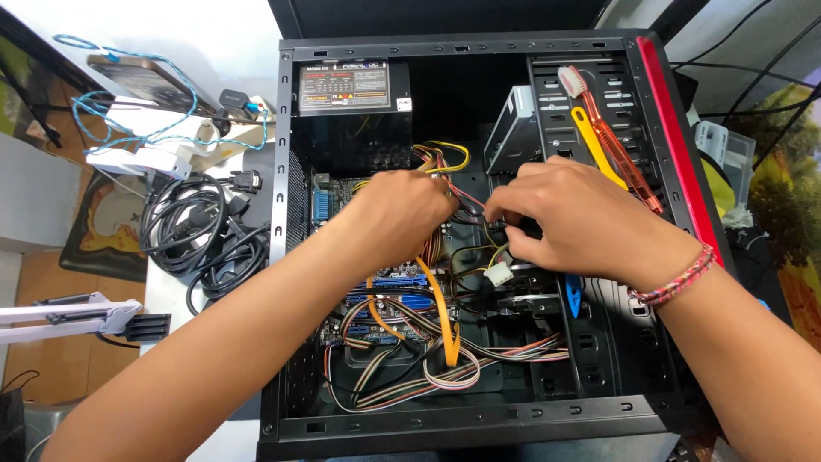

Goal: Organizing and connecting internal cables inside an open desktop computer case.

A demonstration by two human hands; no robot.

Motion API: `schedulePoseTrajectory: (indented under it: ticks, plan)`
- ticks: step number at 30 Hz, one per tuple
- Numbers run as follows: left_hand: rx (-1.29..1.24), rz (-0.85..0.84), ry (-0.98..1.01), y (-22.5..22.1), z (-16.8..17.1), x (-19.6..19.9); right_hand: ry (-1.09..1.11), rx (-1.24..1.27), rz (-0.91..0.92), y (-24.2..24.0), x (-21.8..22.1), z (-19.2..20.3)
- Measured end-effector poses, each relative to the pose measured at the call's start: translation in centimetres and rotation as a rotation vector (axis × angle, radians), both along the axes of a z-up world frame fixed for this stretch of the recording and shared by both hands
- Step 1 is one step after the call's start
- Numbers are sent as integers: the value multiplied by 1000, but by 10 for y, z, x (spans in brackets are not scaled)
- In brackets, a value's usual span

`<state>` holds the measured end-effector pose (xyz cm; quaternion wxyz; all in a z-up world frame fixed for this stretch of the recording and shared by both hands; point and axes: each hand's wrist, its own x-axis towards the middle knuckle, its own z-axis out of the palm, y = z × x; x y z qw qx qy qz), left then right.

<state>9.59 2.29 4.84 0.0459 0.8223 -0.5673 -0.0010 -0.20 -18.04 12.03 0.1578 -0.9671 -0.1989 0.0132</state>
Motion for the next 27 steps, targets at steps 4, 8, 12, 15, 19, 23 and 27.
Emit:
schedulePoseTrajectory:
  ticks: [4,8,12,15,19,23,27]
  plan:
    - [-82,81,136,7,20,3,-10,115,21,3,1,2]
    - [-218,88,262,14,29,8,20,226,24,1,2,-1]
    - [-288,61,259,18,31,8,-18,130,54,2,4,-3]
    - [-261,31,212,17,28,10,141,202,-15,3,6,-3]
    - [-197,12,233,14,31,6,172,280,-3,9,5,-8]
    - [-179,-65,172,11,15,6,251,326,25,12,5,-6]
    - [90,5,187,8,20,5,272,360,7,8,4,-4]
